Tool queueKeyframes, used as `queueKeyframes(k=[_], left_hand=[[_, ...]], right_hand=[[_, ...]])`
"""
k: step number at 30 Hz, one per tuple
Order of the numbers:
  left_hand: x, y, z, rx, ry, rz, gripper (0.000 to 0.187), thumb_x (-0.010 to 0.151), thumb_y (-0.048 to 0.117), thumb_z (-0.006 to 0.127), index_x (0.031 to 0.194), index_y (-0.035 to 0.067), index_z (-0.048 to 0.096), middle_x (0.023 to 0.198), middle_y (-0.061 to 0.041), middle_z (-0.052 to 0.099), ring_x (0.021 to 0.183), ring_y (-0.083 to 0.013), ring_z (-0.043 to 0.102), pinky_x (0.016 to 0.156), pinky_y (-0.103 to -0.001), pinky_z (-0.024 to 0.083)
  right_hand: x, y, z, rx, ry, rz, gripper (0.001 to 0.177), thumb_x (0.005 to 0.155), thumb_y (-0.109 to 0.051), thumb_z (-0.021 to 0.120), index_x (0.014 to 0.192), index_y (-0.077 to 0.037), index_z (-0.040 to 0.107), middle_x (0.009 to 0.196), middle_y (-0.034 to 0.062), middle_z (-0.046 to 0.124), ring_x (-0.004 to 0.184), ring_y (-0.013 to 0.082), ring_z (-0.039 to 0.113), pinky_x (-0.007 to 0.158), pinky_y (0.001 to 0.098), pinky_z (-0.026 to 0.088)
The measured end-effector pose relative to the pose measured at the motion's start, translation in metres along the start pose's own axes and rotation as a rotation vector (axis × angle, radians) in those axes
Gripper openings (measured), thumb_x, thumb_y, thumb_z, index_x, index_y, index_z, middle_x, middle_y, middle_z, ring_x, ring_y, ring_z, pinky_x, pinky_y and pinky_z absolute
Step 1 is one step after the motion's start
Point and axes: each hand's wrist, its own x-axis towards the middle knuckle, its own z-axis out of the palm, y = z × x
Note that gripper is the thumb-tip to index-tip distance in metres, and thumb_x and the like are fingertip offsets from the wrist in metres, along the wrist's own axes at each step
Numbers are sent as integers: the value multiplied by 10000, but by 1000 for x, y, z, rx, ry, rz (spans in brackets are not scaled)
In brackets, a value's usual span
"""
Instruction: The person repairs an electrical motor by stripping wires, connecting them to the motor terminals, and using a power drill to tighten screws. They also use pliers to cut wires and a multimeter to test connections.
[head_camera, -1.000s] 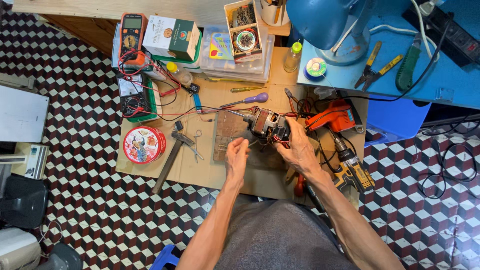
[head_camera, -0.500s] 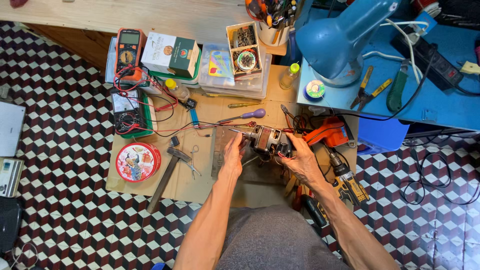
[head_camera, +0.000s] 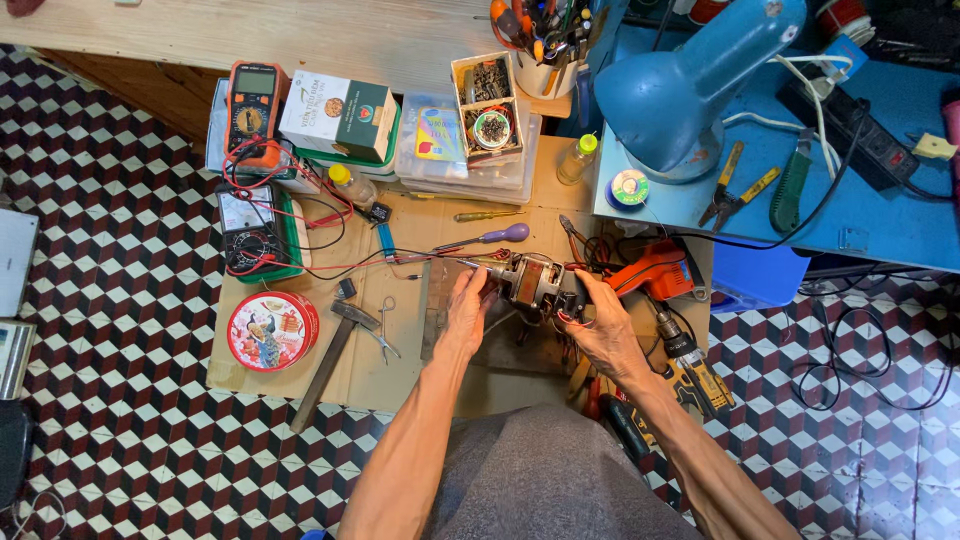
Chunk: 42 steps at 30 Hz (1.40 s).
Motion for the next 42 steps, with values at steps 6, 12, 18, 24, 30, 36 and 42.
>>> queueKeyframes(k=[6, 12, 18, 24, 30, 36, 42], left_hand=[[4, 8, -3, 59, -9, -37, 240, 971, 330, 663, 1071, 122, 597, 1083, -10, 661, 1067, -141, 587, 969, -387, 446], [-28, 19, 20, 188, 90, 95, 285, 946, 344, 673, 1096, 112, 602, 1106, -19, 662, 1083, -129, 567, 1007, -325, 396], [-19, 17, 29, 276, 180, 97, 366, 941, 339, 674, 1116, 43, 548, 1055, -84, 641, 977, -166, 573, 882, -337, 491], [-1, -28, -12, 273, 363, 24, 330, 938, 315, 664, 1107, 50, 565, 1016, -61, 627, 925, -164, 569, 832, -350, 495], [12, -57, -36, 140, 381, -27, 302, 963, 303, 627, 1108, 92, 467, 1017, -66, 535, 928, -175, 509, 816, -380, 477], [17, -63, -43, 304, 440, -91, 312, 987, 342, 618, 1105, 94, 471, 1035, -81, 501, 936, -179, 458, 819, -371, 441], [8, -65, -45, 338, 460, -99, 301, 987, 331, 622, 1078, 90, 468, 992, -44, 461, 887, -159, 427, 774, -356, 429]], right_hand=[[7, 3, 3, -146, 8, -66, 725, 817, -105, 770, 1467, -21, 460, 1357, 177, 587, 1175, 284, 629, 915, 347, 567], [4, -2, -6, 16, -34, 64, 764, 780, -207, 791, 1456, -8, 497, 1311, 129, 638, 1093, 220, 673, 928, 334, 545], [31, -1, -22, 91, -244, 544, 563, 843, -413, 774, 1284, -69, 715, 953, 59, 751, 789, 111, 676, 699, 254, 518], [51, 31, -5, 328, -266, 631, 528, 856, -339, 785, 1276, -27, 717, 873, 45, 702, 684, 68, 594, 618, 221, 463], [59, 61, 12, 556, -252, 699, 474, 827, -249, 810, 1231, -45, 670, 846, 3, 680, 599, 51, 548, 528, 200, 435], [58, 81, 22, 432, -277, 751, 358, 855, -318, 840, 959, -4, 700, 766, 9, 650, 572, 62, 536, 510, 191, 420], [57, 67, 21, 409, -291, 754, 353, 805, -326, 837, 997, -49, 730, 782, -19, 677, 576, 38, 560, 512, 171, 432]])
